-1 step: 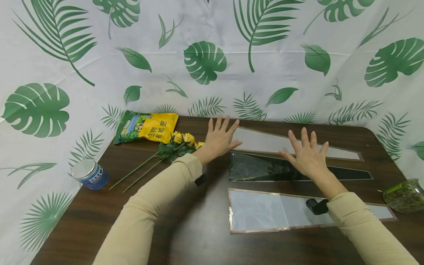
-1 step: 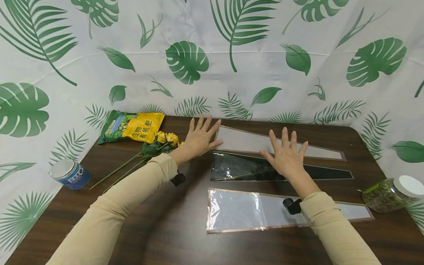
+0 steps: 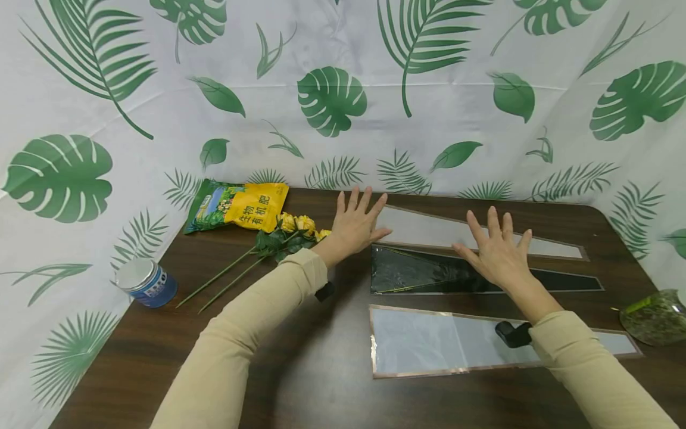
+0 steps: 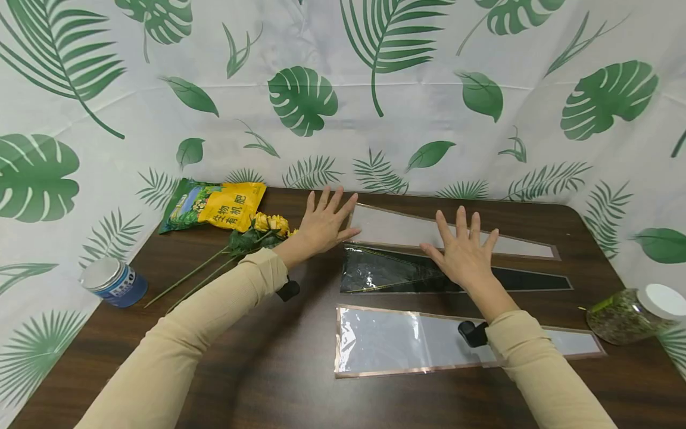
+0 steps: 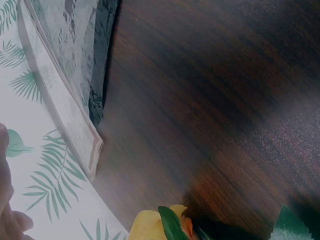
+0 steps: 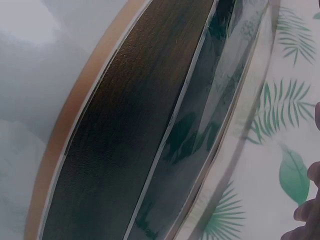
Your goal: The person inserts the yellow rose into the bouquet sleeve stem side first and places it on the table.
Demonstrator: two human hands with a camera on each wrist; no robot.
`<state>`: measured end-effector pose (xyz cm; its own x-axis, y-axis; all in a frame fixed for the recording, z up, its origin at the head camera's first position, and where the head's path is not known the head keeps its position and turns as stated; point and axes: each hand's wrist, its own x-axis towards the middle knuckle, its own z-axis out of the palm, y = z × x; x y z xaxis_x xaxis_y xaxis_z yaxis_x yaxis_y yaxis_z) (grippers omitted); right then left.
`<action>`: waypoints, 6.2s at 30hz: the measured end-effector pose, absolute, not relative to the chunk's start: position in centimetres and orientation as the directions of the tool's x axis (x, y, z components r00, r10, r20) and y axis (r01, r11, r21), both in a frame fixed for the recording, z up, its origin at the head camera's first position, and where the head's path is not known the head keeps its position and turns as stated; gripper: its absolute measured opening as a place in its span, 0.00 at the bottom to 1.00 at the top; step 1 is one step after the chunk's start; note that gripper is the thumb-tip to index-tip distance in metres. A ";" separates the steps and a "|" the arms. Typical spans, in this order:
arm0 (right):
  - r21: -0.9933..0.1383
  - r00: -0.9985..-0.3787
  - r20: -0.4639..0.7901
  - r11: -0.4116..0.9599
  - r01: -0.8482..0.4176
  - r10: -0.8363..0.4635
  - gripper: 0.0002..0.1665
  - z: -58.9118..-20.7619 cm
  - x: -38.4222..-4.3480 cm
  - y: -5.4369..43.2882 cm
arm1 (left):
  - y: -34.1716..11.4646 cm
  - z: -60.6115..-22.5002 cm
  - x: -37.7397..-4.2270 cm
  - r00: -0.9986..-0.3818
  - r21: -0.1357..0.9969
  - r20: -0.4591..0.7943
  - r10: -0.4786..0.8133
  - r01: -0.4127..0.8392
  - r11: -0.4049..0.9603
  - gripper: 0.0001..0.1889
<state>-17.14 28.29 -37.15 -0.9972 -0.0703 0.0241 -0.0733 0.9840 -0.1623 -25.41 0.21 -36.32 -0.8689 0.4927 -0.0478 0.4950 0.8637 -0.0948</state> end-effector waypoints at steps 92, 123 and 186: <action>-0.956 -0.980 0.064 0.292 -0.007 0.186 0.15 -42.1 -25.5 19.0 | 3.3 -41.0 -27.2 -0.949 0.940 -0.314 0.030 -0.306 0.149 0.13; -0.970 -0.983 0.003 0.241 0.041 0.182 0.16 -41.1 -25.6 19.9 | -18.6 -39.8 -19.8 -0.935 0.693 -0.172 0.310 0.109 0.713 0.08; -0.961 -0.986 0.091 0.272 -0.051 0.140 0.14 -40.3 -25.1 18.8 | 2.0 -35.3 -29.3 -0.895 0.847 -0.018 -0.445 0.222 -0.483 0.13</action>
